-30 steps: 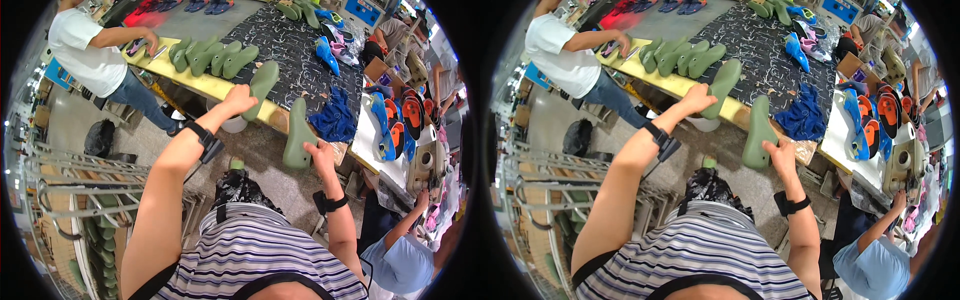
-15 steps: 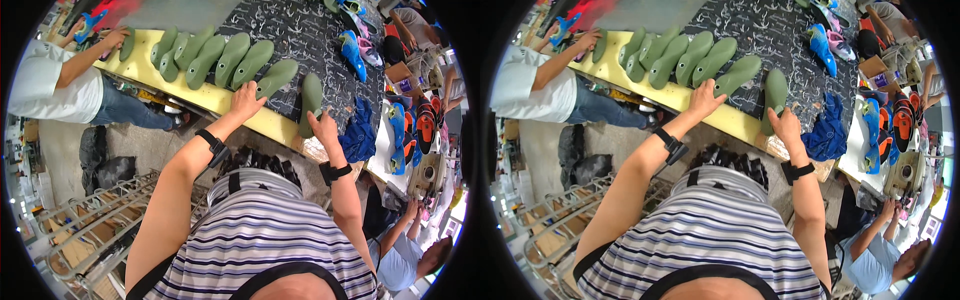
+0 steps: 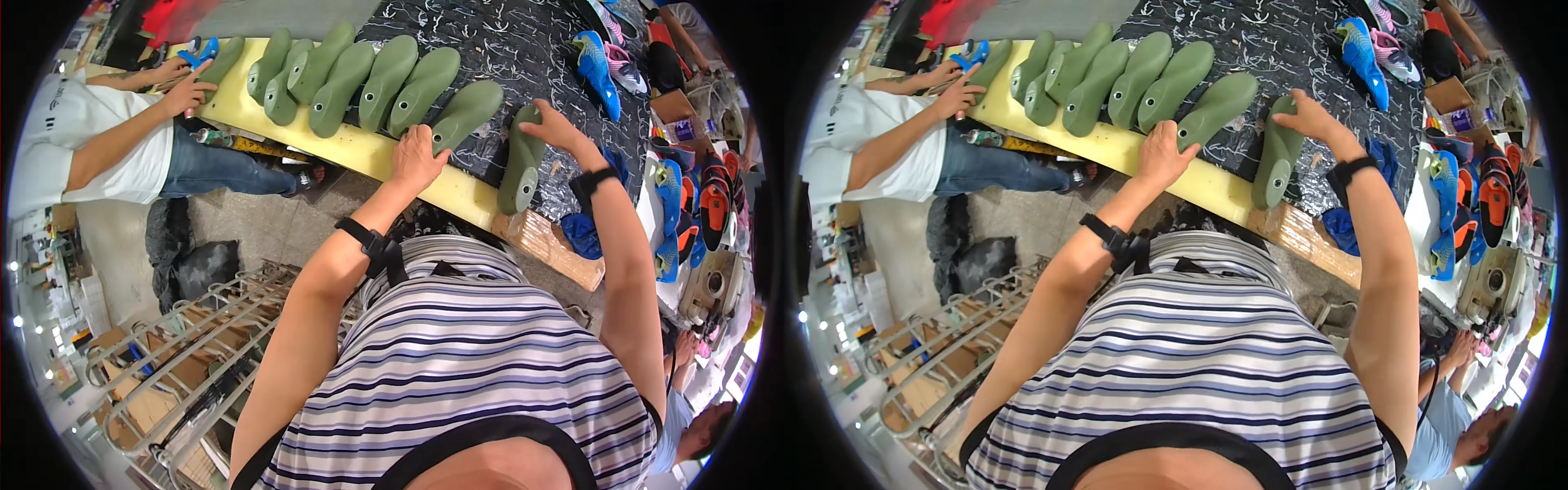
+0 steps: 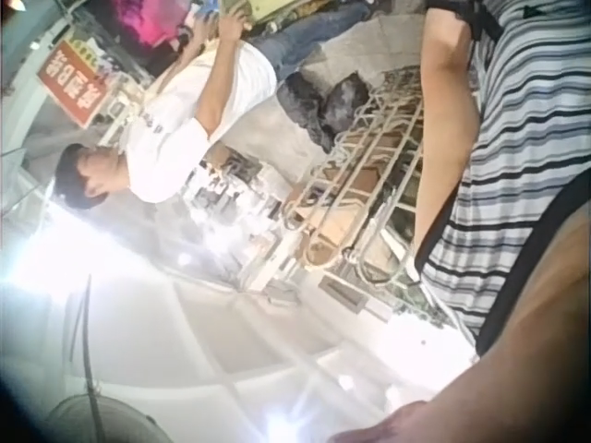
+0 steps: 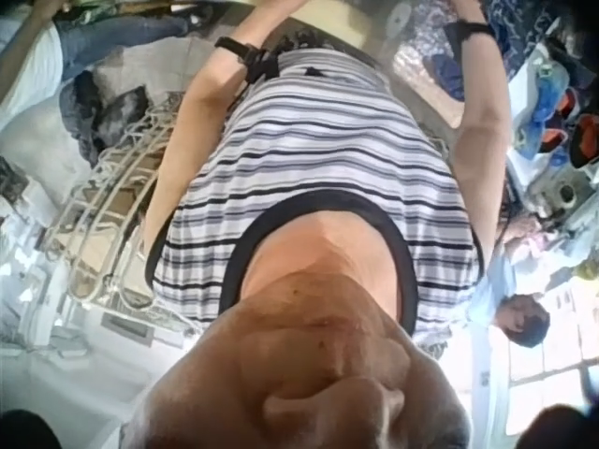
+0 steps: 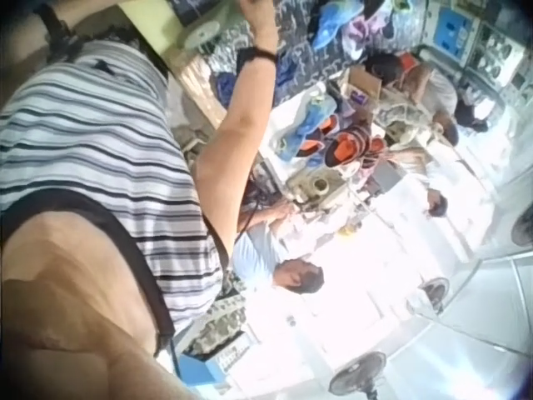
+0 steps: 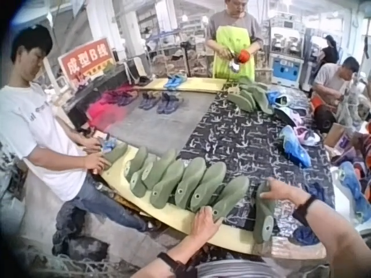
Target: Organizing shoe lasts by moving them between a storage rack and an assembly table.
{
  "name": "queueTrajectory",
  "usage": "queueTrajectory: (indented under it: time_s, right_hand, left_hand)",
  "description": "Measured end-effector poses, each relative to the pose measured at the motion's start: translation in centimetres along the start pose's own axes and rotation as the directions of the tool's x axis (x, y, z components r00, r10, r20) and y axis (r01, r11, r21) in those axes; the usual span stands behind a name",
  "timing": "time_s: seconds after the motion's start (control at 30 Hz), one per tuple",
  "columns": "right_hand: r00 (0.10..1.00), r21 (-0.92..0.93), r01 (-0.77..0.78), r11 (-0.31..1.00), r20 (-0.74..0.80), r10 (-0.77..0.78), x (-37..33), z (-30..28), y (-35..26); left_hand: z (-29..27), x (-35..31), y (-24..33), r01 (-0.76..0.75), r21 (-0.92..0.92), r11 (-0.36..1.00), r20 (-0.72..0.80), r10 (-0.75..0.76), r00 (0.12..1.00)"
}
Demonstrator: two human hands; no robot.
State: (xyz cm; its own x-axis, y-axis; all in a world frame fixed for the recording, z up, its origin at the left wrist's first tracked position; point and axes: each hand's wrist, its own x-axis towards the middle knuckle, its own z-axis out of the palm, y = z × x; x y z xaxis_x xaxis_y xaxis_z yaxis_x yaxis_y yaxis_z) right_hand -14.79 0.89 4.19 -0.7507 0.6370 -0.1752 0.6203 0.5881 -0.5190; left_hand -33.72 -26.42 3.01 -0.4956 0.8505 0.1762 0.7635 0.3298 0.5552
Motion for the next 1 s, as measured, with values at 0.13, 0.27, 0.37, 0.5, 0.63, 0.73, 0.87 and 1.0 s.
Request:
queueTrajectory:
  time_s: [0.13,0.27,0.37,0.5,0.63,0.73,0.87,1.0]
  right_hand:
    - [0.89,-0.097,-0.024,0.995,0.451,0.066,3.4,-0.6,-2.2]
    - [0.853,-0.087,-0.139,0.986,0.496,0.164,3.5,-1.3,-1.5]
    - [0.755,-0.082,-0.249,0.965,0.607,0.246,2.8,-2.2,0.1]
    - [0.776,0.035,-0.271,0.962,0.6,0.196,1.5,-1.9,1.2]
    - [0.832,0.199,-0.316,0.928,0.528,0.17,0.6,-1.3,2.8]
    - [0.846,0.203,-0.276,0.94,0.515,0.137,-0.1,-1.1,2.8]
    - [0.842,0.18,-0.238,0.954,0.528,0.111,-0.4,-0.3,3.6]
    - [0.863,0.214,-0.22,0.952,0.498,0.087,-0.3,0.3,4.1]
  left_hand:
    - [0.0,-0.2,-0.4,-0.026,0.021,0.999,-0.021,0.027,0.999]
    - [-1.2,1.3,-1.1,0.046,0.008,0.999,0.058,-0.047,0.997]
    - [-2.1,2.2,-1.1,0.215,-0.056,0.975,0.279,-0.191,0.941]
    - [-1.9,2.1,-2.7,0.19,-0.187,0.964,0.192,-0.154,0.969]
    - [-2.4,2.8,-1.6,0.368,-0.345,0.864,0.298,-0.271,0.915]
    - [-2.0,2.3,-0.2,0.342,-0.169,0.924,0.273,-0.29,0.917]
    - [0.3,0.6,2.6,0.124,0.259,0.958,0.133,-0.163,0.978]
    - [-0.2,0.1,2.2,0.113,0.162,0.98,0.099,-0.13,0.987]
